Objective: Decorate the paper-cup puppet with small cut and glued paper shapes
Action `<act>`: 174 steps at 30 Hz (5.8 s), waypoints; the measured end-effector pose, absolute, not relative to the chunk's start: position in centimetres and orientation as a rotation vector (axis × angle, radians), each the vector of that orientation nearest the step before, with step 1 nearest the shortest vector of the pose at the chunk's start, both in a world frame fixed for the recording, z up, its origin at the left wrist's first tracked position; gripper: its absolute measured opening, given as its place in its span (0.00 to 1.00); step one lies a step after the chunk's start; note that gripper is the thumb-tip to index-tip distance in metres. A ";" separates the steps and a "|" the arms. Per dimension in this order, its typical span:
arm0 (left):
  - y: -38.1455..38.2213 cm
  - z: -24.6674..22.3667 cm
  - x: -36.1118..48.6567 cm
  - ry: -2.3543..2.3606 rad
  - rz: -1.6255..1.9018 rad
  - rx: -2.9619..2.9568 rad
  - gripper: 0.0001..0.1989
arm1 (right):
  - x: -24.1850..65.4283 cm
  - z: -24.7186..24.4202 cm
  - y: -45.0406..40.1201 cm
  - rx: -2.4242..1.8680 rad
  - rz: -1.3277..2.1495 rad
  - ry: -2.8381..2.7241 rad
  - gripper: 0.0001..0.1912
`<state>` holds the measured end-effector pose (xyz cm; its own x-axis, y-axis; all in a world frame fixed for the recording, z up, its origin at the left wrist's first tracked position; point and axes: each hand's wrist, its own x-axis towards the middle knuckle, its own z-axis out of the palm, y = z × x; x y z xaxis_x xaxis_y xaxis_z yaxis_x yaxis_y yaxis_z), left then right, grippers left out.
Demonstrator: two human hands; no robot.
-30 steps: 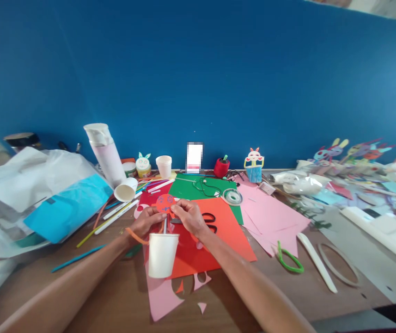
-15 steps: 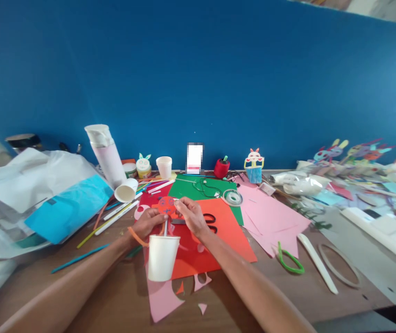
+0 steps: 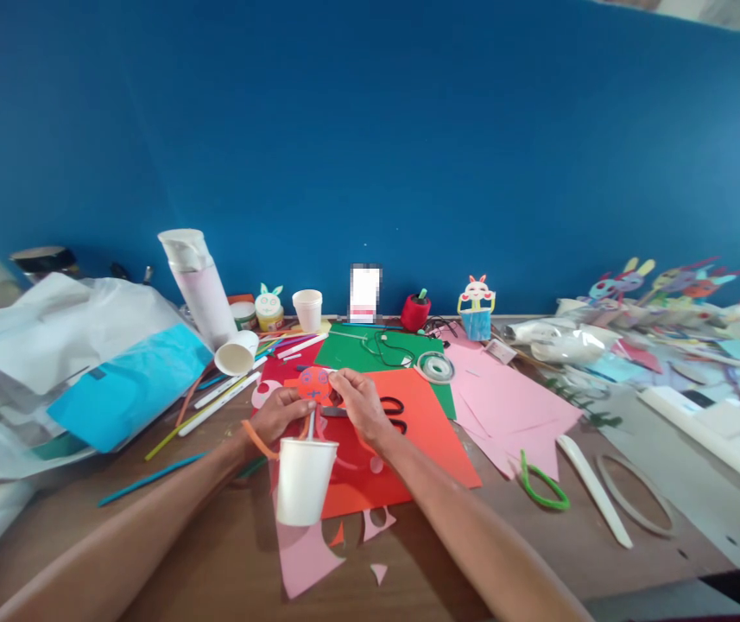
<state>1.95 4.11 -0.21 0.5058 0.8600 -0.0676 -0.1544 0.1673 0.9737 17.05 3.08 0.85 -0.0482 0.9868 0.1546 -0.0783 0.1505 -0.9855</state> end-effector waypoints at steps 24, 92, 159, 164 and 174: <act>5.5 -0.9 1.3 0.851 0.939 1.100 0.10 | 17.5 1.5 2.7 -1.130 1.294 -1.649 0.15; 5.0 0.7 1.9 0.777 0.798 1.267 0.14 | 16.3 1.1 3.0 -0.995 1.334 -1.190 0.07; 5.7 0.7 1.6 0.894 0.884 1.072 0.08 | 16.2 0.5 2.7 -0.988 1.421 -1.203 0.12; 5.6 0.7 1.7 0.933 0.903 1.118 0.07 | 16.0 1.2 2.5 -1.015 1.402 -1.248 0.08; 5.1 1.0 1.9 0.913 0.911 1.115 0.07 | 15.6 0.6 2.7 -1.026 1.356 -1.253 0.06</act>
